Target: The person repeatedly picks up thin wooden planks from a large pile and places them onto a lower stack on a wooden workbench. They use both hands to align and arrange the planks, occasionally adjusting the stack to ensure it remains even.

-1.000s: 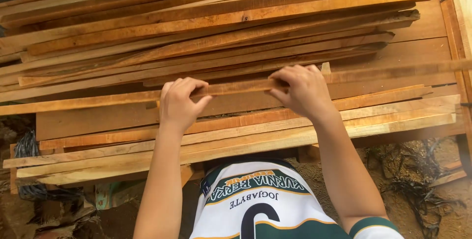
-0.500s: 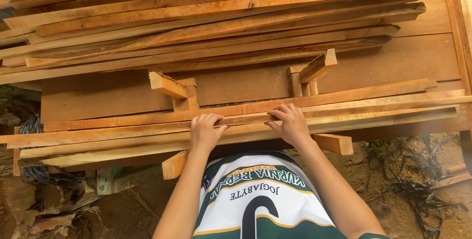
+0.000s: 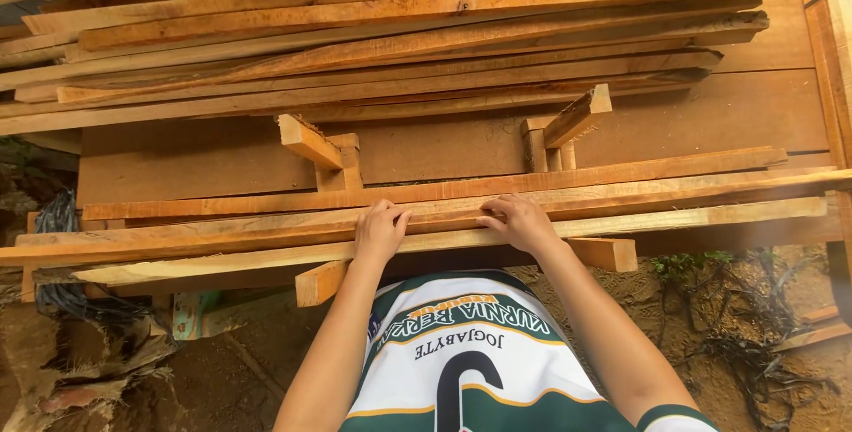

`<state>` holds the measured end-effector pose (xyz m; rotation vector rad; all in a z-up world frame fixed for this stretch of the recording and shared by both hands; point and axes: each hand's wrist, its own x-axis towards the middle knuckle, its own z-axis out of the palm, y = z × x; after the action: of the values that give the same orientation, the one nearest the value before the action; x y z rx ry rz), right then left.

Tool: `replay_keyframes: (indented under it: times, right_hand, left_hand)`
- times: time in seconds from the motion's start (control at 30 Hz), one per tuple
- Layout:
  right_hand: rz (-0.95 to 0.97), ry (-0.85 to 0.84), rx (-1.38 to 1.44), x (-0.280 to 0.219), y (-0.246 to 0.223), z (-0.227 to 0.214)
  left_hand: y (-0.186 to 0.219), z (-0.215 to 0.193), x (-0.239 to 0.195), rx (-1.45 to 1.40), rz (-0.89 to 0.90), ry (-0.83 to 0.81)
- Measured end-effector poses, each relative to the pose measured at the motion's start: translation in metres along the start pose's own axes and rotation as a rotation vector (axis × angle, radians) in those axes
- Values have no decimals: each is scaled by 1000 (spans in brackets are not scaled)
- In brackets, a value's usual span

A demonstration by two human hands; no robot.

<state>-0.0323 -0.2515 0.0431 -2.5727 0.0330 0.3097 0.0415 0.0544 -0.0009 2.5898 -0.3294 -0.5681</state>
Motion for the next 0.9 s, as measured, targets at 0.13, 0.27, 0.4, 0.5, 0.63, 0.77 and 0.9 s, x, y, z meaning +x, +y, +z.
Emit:
replay_keyframes:
  times: [0.13, 0.27, 0.4, 0.5, 0.63, 0.77, 0.9]
  right_hand:
    - [-55, 98, -9, -3, 11, 16]
    - [-118, 268, -112, 0, 17, 31]
    - [-74, 300, -108, 5, 16, 39]
    - [-72, 372, -170, 6, 7, 41]
    - [-62, 336, -203, 6, 11, 44]
    - [-114, 237, -151, 3, 1, 20]
    - [-139, 176, -166, 6, -4, 13]
  left_hand:
    - [9, -11, -11, 98, 59, 121]
    - [4, -9, -16, 59, 91, 113]
    - [14, -7, -23, 118, 106, 163]
    - [11, 2, -23, 139, 117, 133]
    - [11, -1, -25, 178, 123, 58]
    - [17, -13, -24, 222, 116, -7]
    - [6, -7, -13, 251, 115, -31]
